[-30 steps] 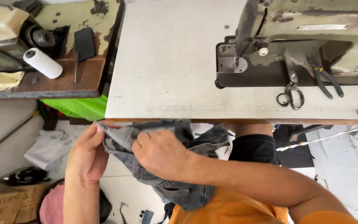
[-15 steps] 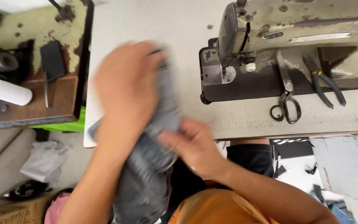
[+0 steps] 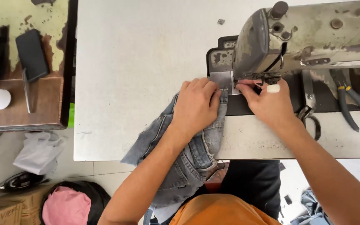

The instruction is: Finishing seams and removing hardware from denim jeans using pliers, scissors, and an industrial sewing machine

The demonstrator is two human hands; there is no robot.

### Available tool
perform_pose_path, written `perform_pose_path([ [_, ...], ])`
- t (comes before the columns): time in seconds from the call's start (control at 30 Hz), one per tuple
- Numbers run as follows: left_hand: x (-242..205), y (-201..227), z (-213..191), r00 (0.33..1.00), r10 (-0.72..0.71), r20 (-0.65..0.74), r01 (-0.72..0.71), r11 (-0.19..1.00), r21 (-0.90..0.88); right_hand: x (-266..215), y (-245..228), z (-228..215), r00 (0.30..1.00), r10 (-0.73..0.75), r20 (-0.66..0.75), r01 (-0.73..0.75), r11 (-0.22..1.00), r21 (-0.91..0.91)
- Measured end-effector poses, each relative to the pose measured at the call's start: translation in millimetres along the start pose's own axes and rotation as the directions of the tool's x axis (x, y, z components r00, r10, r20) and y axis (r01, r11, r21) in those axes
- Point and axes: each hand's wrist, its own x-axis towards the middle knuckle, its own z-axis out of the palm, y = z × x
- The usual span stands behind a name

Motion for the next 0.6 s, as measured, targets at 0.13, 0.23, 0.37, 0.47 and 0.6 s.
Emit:
perform_pose_path([
  [0.13,0.8,0.9,-2.2,1.000,-0.008,0.031,0.009,0.999,-0.030,-4.1,-8.0,-7.6,0.977,-0.213,0.009,0.214,0.977,-0.021],
  [0.23,0.3,-0.7,-0.6,0.998,0.007,0.061,-0.004,0.999,-0.048,-12.7,-19.8,-18.9,0.918,-0.396,0.019,0.378,0.860,-0.341],
  [0.37,2.7,0.4,0.0,0.998,0.016,0.064,-0.012,0.998,-0.062,-33.1,-46.4,-14.9,0.884,-0.457,0.097,0.465,0.842,-0.272],
  [0.47,0.5,0.7,2.1,0.998,0.011,0.070,-0.007,0.998,-0.064,-40.7,-46.8,-12.3,0.885,-0.441,0.149,0.462,0.799,-0.385],
  [0.6,0.0,3.1,-7.5,0.999,0.017,-0.029,-0.015,0.998,0.068,-45.2,-37.6,-4.8,0.853,-0.489,0.184,0.510,0.703,-0.495],
])
